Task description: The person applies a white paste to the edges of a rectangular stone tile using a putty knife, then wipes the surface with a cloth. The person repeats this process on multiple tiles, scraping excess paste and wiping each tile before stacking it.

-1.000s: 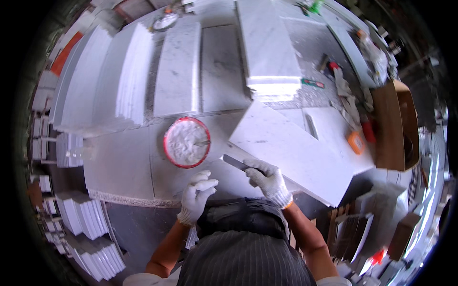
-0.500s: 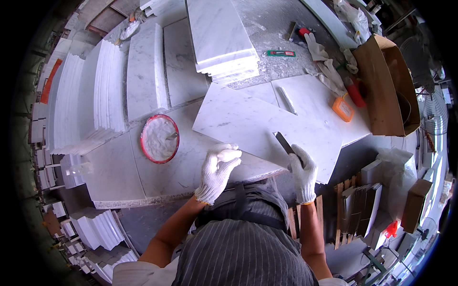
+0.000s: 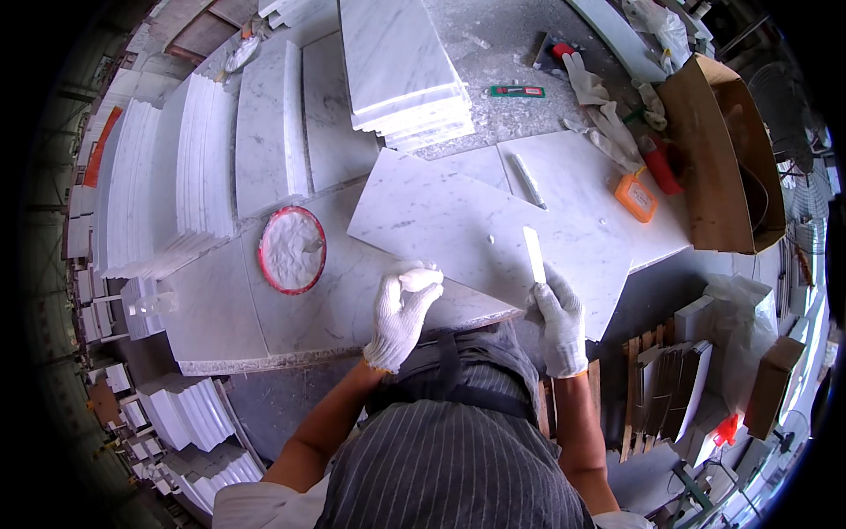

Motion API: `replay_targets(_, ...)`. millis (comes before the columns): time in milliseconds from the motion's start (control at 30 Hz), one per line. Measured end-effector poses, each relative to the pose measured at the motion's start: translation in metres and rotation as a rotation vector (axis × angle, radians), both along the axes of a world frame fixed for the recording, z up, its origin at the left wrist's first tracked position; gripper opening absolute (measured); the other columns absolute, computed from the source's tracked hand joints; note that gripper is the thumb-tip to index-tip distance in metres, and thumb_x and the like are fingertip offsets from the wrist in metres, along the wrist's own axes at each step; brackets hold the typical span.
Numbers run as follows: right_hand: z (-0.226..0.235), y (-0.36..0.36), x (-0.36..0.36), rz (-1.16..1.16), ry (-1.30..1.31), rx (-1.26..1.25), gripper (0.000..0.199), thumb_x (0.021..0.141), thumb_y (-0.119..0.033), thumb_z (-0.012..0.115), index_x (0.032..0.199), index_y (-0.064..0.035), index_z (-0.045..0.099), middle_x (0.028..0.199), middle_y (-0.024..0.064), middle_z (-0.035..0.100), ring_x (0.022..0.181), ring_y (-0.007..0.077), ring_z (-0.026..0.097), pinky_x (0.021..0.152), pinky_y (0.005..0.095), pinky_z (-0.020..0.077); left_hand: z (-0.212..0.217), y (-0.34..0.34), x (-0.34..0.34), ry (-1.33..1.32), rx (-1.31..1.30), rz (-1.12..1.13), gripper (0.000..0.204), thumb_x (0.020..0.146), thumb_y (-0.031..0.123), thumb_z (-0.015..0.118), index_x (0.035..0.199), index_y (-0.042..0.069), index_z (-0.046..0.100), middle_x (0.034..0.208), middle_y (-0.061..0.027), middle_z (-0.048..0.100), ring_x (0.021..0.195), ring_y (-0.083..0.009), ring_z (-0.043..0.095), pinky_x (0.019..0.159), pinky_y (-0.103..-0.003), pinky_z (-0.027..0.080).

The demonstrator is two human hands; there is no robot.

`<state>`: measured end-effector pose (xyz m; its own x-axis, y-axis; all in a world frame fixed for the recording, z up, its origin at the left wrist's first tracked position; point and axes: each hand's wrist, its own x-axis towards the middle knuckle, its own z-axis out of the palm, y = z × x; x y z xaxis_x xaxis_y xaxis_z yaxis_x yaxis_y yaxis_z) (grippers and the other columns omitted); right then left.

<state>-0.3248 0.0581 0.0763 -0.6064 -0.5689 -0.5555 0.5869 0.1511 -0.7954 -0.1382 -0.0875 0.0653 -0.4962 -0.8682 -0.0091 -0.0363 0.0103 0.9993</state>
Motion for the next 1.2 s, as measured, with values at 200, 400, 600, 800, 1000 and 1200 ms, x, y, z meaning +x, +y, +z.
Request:
replay_targets(200,0.017,0.001,0.01,0.104,-0.557,-0.139,0.014,0.098,-0.015,0.062,0.107,-0.004,0.06,0.091,0.0077,0.065,0.081,0.0159,0.063,0.074,0.0288,0.0538,-0.009,-0.036,-0.029,-0.073,-0.269,-0.039,0.032,0.087,-0.006,0.07,0.113,0.001,0.055,0.109,-0.0096,0.064,0.099,-0.0139,0.062,0.085,-0.028,0.054)
replay_targets(400,0.014,-0.001,0.012,0.151,-0.223,-0.119,0.04,0.095,-0.007,0.06,0.134,-0.0014,0.053,0.105,0.0106,0.063,0.086,0.0159,0.061,0.074,0.0283,0.0517,-0.031,-0.056,-0.052,0.11,0.031,0.037,0.029,0.087,-0.001,0.072,0.11,0.002,0.055,0.105,-0.0071,0.064,0.095,-0.0132,0.062,0.085,-0.028,0.054)
replay_targets(600,-0.019,-0.004,0.009,0.271,0.645,0.019,0.041,0.092,-0.005,0.058,0.133,-0.0001,0.057,0.102,0.0147,0.064,0.08,0.021,0.063,0.069,0.0345,0.0518,-0.034,-0.061,-0.05,0.03,0.022,0.048,0.033,0.086,0.0,0.073,0.113,0.003,0.054,0.106,-0.0065,0.063,0.094,-0.0118,0.061,0.085,-0.027,0.053)
replay_targets(800,0.017,-0.028,0.01,0.465,1.053,0.343,0.035,0.091,-0.014,0.063,0.126,-0.0097,0.065,0.087,0.0164,0.064,0.073,0.0318,0.064,0.066,0.0406,0.0515,-0.033,-0.063,-0.049,0.043,0.061,0.061,0.033,0.087,0.003,0.074,0.113,0.003,0.054,0.105,-0.0054,0.064,0.092,-0.0105,0.061,0.082,-0.025,0.053)
replay_targets(1000,0.008,-0.036,0.008,0.495,1.2,0.357,0.032,0.092,-0.018,0.064,0.123,-0.0136,0.066,0.079,0.0132,0.062,0.067,0.0306,0.064,0.062,0.0407,0.0513,-0.025,-0.063,-0.051,0.056,0.088,0.049,0.034,0.087,0.006,0.074,0.115,0.004,0.054,0.105,-0.0057,0.065,0.091,-0.0101,0.06,0.081,-0.025,0.052)
replay_targets(1200,0.002,-0.047,0.008,0.466,1.302,0.372,0.029,0.092,-0.018,0.065,0.121,-0.0151,0.068,0.076,0.0127,0.06,0.064,0.03,0.063,0.057,0.0407,0.0507,-0.027,-0.065,-0.048,-0.024,0.082,0.049,0.036,0.087,0.009,0.076,0.115,0.004,0.054,0.106,-0.0047,0.063,0.093,-0.0102,0.06,0.082,-0.025,0.052)
